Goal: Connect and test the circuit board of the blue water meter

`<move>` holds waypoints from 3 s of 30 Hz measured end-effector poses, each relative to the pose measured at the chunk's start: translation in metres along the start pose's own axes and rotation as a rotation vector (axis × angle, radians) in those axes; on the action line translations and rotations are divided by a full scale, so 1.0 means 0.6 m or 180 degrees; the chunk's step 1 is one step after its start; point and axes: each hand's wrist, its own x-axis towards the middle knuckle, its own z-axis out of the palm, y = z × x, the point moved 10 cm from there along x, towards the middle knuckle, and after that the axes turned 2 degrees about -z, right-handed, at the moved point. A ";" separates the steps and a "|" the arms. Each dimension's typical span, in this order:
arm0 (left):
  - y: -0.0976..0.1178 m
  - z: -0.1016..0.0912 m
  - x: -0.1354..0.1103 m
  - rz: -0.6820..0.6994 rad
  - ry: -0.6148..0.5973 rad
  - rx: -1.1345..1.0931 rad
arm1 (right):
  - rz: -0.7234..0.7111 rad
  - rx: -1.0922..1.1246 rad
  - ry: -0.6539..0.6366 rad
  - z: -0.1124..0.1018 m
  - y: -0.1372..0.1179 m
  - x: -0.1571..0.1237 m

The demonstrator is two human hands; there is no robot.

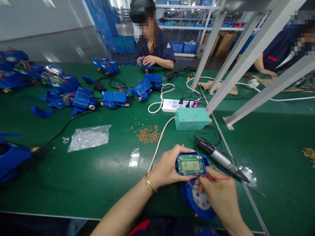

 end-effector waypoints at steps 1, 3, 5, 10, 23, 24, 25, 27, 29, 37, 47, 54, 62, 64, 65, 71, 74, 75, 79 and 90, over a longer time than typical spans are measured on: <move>0.001 -0.001 0.000 -0.0006 0.0006 -0.0002 | 0.0002 -0.0015 -0.0045 0.002 0.003 0.001; 0.001 -0.002 -0.002 -0.0042 0.0024 -0.0019 | -0.0009 -0.0009 -0.0124 0.007 0.005 0.003; -0.001 -0.005 -0.004 -0.0116 0.0093 -0.0053 | -0.0071 0.0035 -0.0136 0.009 0.001 0.003; 0.002 -0.010 -0.010 -0.0081 0.0369 -0.0067 | -0.0691 0.0029 -0.0518 -0.001 -0.032 -0.019; 0.067 -0.008 -0.024 0.0997 0.0546 0.0989 | -0.1920 -0.1516 0.0084 -0.061 -0.117 -0.021; 0.071 -0.008 -0.026 0.1056 0.0587 0.1083 | -0.1962 -0.1524 0.0032 -0.052 -0.116 -0.019; 0.073 -0.007 -0.028 0.1079 0.0624 0.1156 | -0.2039 -0.1548 0.0050 -0.046 -0.117 -0.019; 0.074 -0.005 -0.028 0.1042 0.0671 0.1253 | -0.2256 -0.1670 0.0309 -0.044 -0.125 -0.027; 0.073 -0.004 -0.028 0.0996 0.0708 0.1291 | -0.2508 -0.1845 0.0629 -0.047 -0.136 -0.042; 0.069 -0.011 -0.027 0.0906 0.0867 0.1393 | -0.2756 -0.1887 0.0297 -0.065 -0.162 -0.040; 0.056 -0.016 -0.018 0.0682 0.0780 0.0746 | -0.1958 -0.1285 -0.1268 -0.048 -0.150 0.048; 0.021 -0.021 -0.020 0.0197 0.0978 0.0041 | -0.1012 0.0006 -0.1720 -0.025 -0.069 0.072; 0.000 -0.011 -0.016 0.0007 0.0906 -0.0477 | -0.2114 -0.0474 -0.1227 -0.029 -0.104 0.060; -0.002 -0.006 -0.013 0.0017 0.0843 -0.0575 | -0.2037 -0.0756 -0.1368 -0.024 -0.112 0.060; -0.004 -0.004 -0.012 0.0020 0.0812 -0.0618 | -0.1881 -0.0841 -0.1501 -0.019 -0.109 0.063; -0.008 0.004 -0.007 0.0027 0.0683 -0.0817 | -0.1036 -0.0282 -0.1931 0.013 -0.069 0.071; -0.006 0.007 -0.006 0.0040 0.0624 -0.0885 | -0.1216 -0.0213 -0.1720 0.014 -0.061 0.064; -0.005 0.008 -0.006 0.0037 0.0609 -0.0893 | -0.1361 -0.0223 -0.1661 0.013 -0.062 0.057; -0.007 0.013 -0.008 -0.0068 0.0550 -0.0866 | -0.2480 -0.0533 -0.1428 0.003 -0.085 0.007; -0.022 0.017 -0.008 -0.0442 0.0457 -0.0680 | -0.3443 -0.0857 -0.0691 -0.004 -0.104 -0.020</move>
